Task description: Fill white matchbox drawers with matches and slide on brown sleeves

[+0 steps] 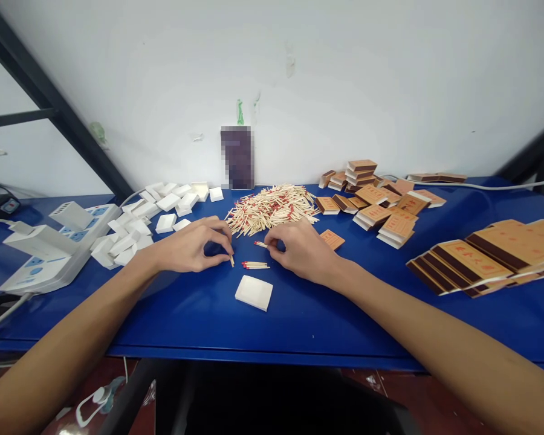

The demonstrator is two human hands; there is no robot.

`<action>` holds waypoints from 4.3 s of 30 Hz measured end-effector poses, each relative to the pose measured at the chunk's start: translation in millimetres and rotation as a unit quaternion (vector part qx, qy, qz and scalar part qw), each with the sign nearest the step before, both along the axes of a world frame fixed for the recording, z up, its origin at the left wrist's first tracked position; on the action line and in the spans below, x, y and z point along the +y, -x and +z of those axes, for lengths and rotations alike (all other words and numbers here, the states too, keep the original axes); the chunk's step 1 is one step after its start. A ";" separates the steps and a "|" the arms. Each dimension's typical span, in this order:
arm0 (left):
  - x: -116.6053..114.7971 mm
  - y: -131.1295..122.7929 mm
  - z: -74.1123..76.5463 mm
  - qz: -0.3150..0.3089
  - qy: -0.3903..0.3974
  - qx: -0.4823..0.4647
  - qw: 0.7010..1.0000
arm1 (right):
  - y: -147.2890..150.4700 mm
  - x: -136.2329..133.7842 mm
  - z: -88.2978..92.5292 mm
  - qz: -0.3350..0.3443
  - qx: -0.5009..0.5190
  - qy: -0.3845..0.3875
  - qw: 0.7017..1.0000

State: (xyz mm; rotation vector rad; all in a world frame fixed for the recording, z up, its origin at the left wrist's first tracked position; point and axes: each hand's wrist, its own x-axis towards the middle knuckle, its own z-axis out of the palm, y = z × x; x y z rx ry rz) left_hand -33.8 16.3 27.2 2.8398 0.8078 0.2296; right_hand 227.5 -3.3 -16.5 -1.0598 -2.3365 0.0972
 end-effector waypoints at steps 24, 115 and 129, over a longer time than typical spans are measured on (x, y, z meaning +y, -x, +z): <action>-13.4 -32.2 -22.6 0.041 -0.012 -0.121 0.992 | 8.0 -0.5 0.7 0.035 0.051 0.094 0.994; -34.2 -31.9 -18.5 -0.058 -0.003 -0.041 0.997 | 8.6 -52.3 21.1 0.146 -0.107 0.015 0.983; -24.1 -29.1 -20.1 -0.053 -0.032 -0.066 0.996 | -0.6 -41.2 23.5 0.127 -0.122 -0.097 0.980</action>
